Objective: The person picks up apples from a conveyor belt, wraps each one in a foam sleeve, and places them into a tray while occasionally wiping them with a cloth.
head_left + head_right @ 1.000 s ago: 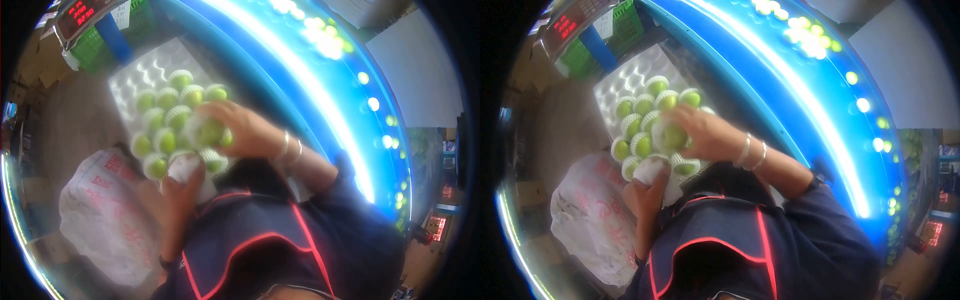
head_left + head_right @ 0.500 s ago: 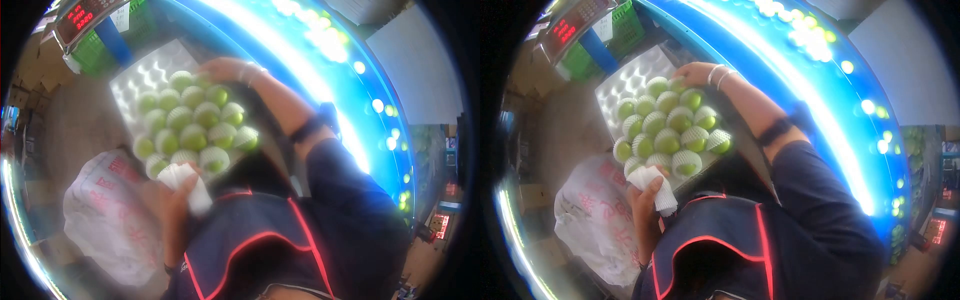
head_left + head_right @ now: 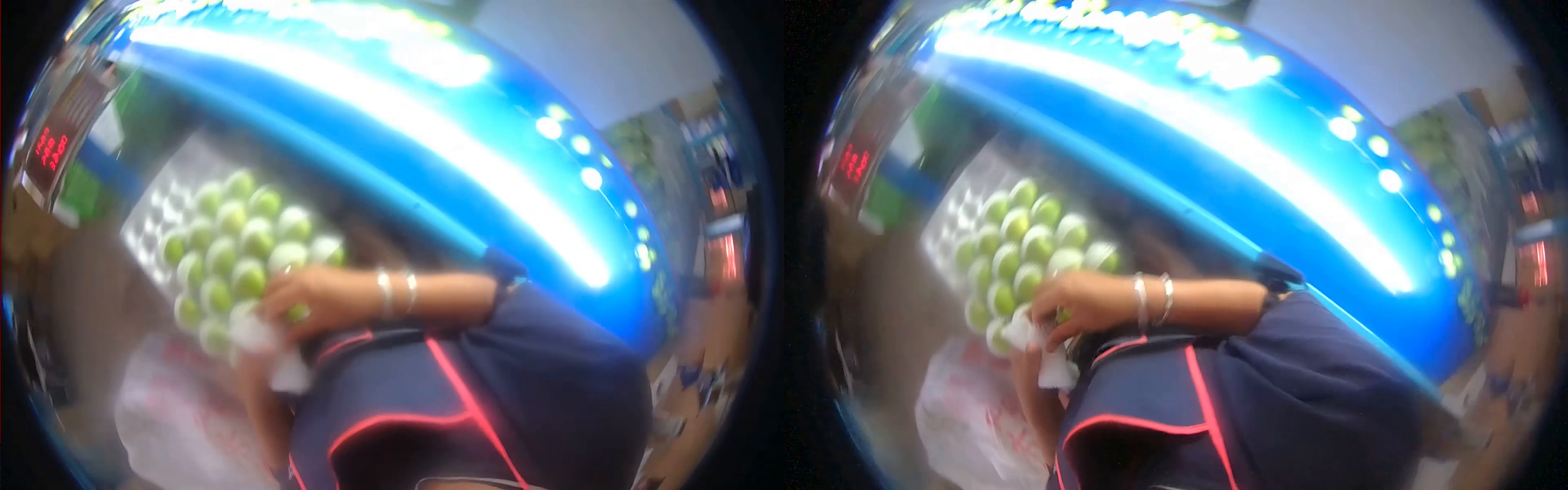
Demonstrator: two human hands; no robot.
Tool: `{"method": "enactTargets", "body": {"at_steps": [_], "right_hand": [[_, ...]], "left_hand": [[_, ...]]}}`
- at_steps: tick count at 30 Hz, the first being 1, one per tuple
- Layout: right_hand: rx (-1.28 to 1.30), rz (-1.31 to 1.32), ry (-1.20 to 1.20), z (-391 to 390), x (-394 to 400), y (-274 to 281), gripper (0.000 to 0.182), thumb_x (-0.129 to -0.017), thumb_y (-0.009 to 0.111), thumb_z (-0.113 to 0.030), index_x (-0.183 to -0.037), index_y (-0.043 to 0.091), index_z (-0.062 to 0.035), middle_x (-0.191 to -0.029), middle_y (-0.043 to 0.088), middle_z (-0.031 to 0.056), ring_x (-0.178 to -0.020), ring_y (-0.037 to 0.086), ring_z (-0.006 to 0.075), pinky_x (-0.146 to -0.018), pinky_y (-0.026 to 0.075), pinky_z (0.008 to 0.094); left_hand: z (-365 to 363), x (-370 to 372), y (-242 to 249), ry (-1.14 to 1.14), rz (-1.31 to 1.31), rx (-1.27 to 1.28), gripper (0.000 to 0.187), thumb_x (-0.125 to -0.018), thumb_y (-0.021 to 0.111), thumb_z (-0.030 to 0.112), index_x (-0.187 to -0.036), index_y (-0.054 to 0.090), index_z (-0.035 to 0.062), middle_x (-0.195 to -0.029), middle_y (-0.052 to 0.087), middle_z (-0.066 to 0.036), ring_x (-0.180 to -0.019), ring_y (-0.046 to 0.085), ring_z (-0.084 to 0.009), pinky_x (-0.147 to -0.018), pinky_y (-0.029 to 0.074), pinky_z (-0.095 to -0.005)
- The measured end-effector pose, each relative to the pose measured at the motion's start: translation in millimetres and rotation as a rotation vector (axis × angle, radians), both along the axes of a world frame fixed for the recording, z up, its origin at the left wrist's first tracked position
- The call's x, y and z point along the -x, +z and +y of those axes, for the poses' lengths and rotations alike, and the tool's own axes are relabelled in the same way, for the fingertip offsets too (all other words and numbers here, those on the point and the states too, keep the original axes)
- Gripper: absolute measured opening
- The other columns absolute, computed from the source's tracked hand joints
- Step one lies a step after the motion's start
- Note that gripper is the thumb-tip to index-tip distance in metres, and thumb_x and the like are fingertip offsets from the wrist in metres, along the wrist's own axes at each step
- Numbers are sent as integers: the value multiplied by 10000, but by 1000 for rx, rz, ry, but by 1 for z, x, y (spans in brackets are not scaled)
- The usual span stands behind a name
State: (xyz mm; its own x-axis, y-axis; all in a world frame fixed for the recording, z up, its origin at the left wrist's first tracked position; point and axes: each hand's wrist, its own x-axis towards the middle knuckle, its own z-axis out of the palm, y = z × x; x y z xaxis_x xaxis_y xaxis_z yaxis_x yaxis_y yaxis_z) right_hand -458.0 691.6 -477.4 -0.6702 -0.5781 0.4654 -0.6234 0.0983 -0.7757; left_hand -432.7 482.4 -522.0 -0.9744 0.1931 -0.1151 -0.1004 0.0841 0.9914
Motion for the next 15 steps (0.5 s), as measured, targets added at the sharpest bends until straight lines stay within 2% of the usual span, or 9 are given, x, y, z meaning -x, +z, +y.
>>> {"method": "enactTargets", "body": {"at_steps": [2,3,7,8,10,13,14,15], "right_hand": [[152,-102,-71,-7,-11,-27,190,-782,725,-129,-920,647,-25,-867,621,109,-818,605,235,-726,472,342],[239,-186,-79,-5,-22,-29,159,-828,701,-135,-921,643,-19,-866,626,67,-816,594,174,-726,468,306],[429,-531,-73,8,-14,-36,145,-892,650,-133,-948,642,1,-860,629,-6,-822,528,47,-724,456,245],[349,-512,-142,3,-10,-48,141,-893,646,-118,-961,644,5,-849,636,-6,-805,551,61,-732,465,245],[362,-377,-318,-2,-8,-73,153,-887,651,-119,-985,629,-3,-868,626,-9,-826,557,67,-748,468,246],[620,-894,-115,21,-4,-50,183,-882,649,-125,-1019,600,-15,-888,619,4,-854,567,80,-758,470,260],[703,-931,9,28,0,-49,251,-863,668,-180,-1037,570,-28,-895,609,9,-873,566,83,-752,468,274],[485,-738,-57,32,0,-49,277,-859,669,-211,-1038,567,-26,-893,609,11,-874,569,88,-748,470,280]], "left_hand": [[7,-7,-14,38,-61,-63,430,-795,681,153,-1170,561,-20,-1016,615,-106,-955,572,-229,-795,452,-335],[10,-13,-16,53,-73,-90,425,-795,679,150,-1168,563,-18,-1016,616,-112,-962,571,-239,-801,452,-341],[19,-9,-24,144,-65,-85,406,-797,674,137,-1161,574,-9,-1017,621,-137,-986,568,-281,-826,450,-365],[25,-5,-24,161,-52,-68,401,-797,673,134,-1160,577,-7,-1017,622,-143,-992,567,-292,-832,449,-371],[30,-2,-26,194,-10,39,392,-798,671,128,-1157,582,-2,-1017,625,-155,-1005,565,-313,-845,448,-383],[28,1,-16,231,85,367,339,-828,633,120,-1135,587,-15,-1005,619,-178,-961,583,-329,-822,461,-407],[36,4,-2,275,103,486,337,-832,626,120,-1135,585,-22,-1008,620,-183,-944,590,-329,-811,467,-412],[42,5,5,322,120,594,335,-836,619,120,-1134,583,-29,-1011,620,-189,-928,598,-330,-800,473,-417]]}}
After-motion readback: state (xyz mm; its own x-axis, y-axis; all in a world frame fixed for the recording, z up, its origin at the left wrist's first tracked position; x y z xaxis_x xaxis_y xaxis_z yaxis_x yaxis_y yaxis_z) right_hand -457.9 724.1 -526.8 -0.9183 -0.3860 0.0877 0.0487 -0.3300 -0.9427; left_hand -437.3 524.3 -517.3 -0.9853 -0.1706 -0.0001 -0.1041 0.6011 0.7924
